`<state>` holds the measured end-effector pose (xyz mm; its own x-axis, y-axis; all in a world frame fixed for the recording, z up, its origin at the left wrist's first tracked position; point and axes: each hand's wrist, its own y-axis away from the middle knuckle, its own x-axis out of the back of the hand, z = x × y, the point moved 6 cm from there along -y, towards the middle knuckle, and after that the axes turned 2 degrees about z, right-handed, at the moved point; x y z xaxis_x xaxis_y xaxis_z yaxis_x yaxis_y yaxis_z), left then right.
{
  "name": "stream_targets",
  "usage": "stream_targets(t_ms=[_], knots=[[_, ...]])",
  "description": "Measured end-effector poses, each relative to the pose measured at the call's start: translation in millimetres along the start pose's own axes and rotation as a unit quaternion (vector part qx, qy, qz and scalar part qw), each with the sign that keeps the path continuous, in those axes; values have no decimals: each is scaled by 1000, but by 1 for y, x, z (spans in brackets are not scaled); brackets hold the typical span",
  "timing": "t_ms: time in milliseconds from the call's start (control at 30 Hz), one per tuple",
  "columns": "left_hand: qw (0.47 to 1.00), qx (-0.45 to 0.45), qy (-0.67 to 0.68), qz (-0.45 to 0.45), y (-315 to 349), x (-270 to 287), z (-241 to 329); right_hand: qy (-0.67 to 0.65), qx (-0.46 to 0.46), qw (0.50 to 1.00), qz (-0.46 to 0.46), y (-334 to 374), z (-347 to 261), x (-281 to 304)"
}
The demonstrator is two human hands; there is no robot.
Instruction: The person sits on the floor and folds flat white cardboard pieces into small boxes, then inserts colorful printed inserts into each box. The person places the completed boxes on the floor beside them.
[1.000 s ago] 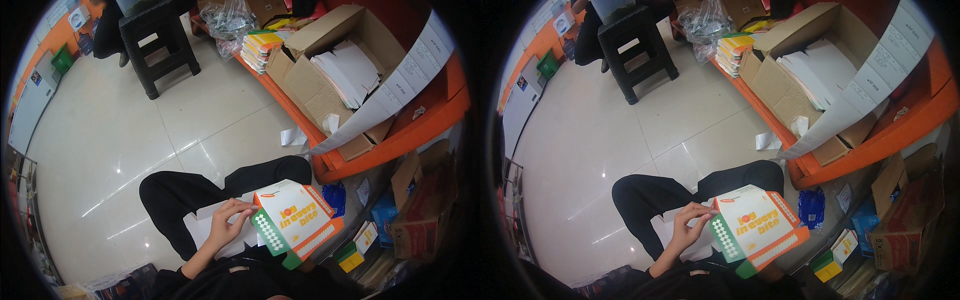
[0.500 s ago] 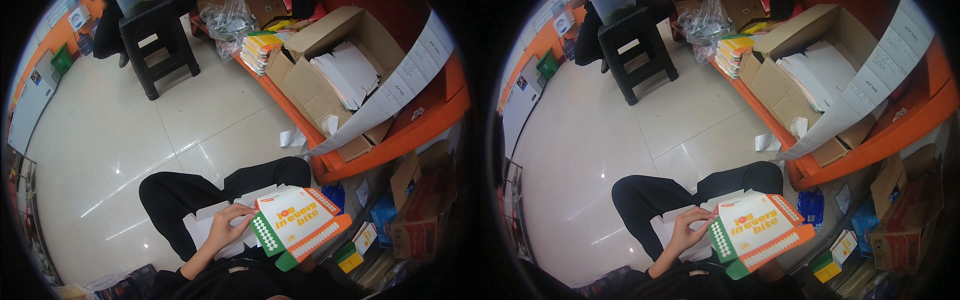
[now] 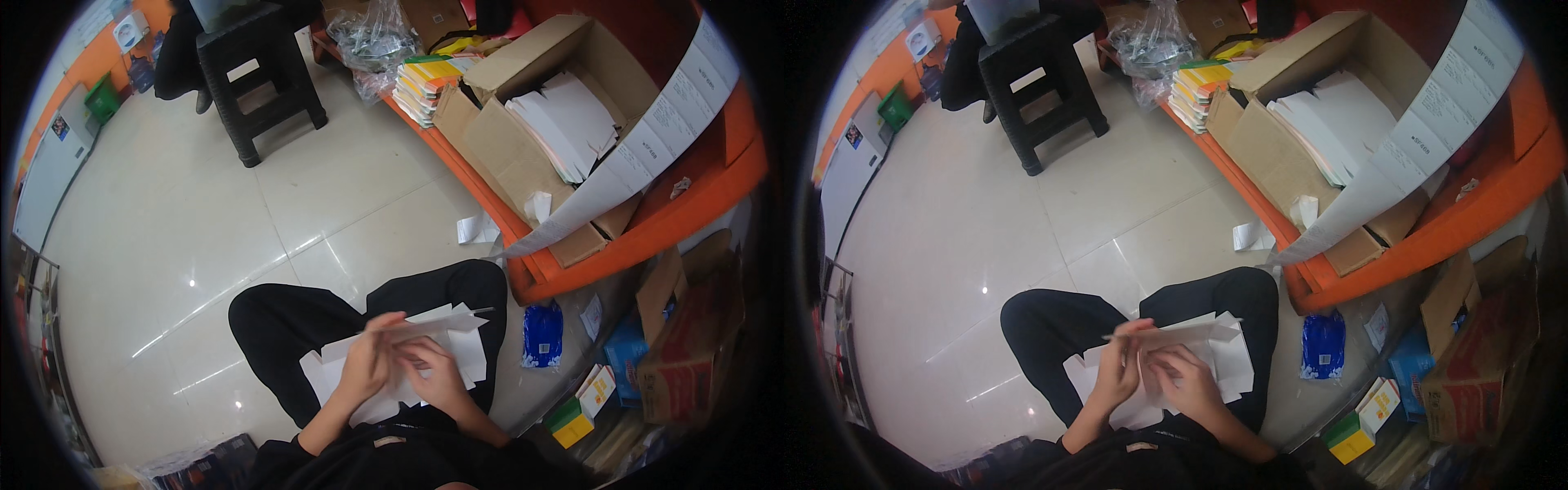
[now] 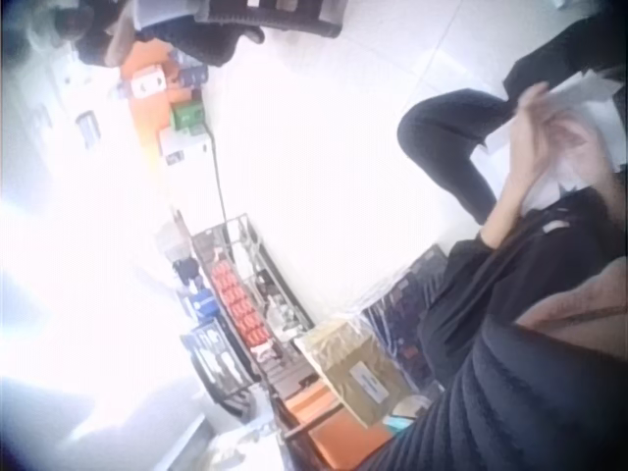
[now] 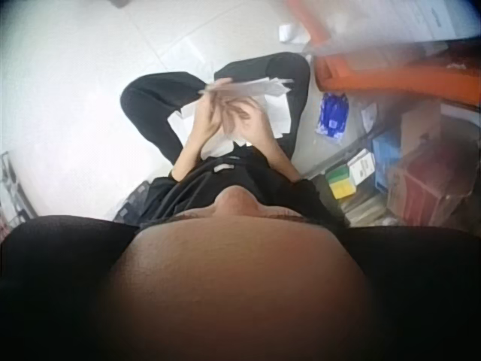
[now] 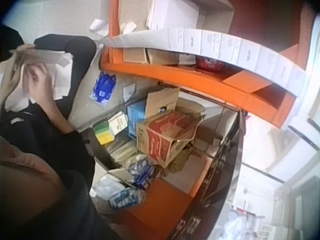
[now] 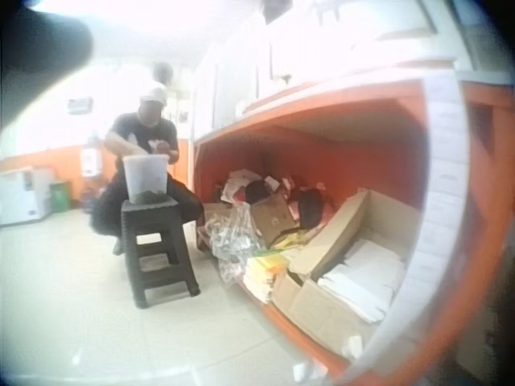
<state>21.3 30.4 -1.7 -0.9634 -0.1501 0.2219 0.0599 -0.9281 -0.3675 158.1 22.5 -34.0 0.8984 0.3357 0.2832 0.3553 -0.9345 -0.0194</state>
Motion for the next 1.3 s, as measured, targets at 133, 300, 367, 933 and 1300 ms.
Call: stream_targets(t_ms=[133, 300, 367, 933, 1300], knots=[[990, 112, -22, 81, -4, 26, -9, 161, 168, 918, 322, 23, -61, 60], [981, 92, -46, 163, 1, 25, -9, 145, 181, 932, 278, -1, -43, 42], [933, -1, -199, 299, 10, 35, -1, 150, 203, 922, 295, 1, -38, 39], [868, 272, 415, -8, 2, 11, -1, -9, 239, 943, 231, 0, -53, 37], [967, 178, 168, 74, 19, 4, -1, -47, 154, 952, 260, -2, -47, 38]])
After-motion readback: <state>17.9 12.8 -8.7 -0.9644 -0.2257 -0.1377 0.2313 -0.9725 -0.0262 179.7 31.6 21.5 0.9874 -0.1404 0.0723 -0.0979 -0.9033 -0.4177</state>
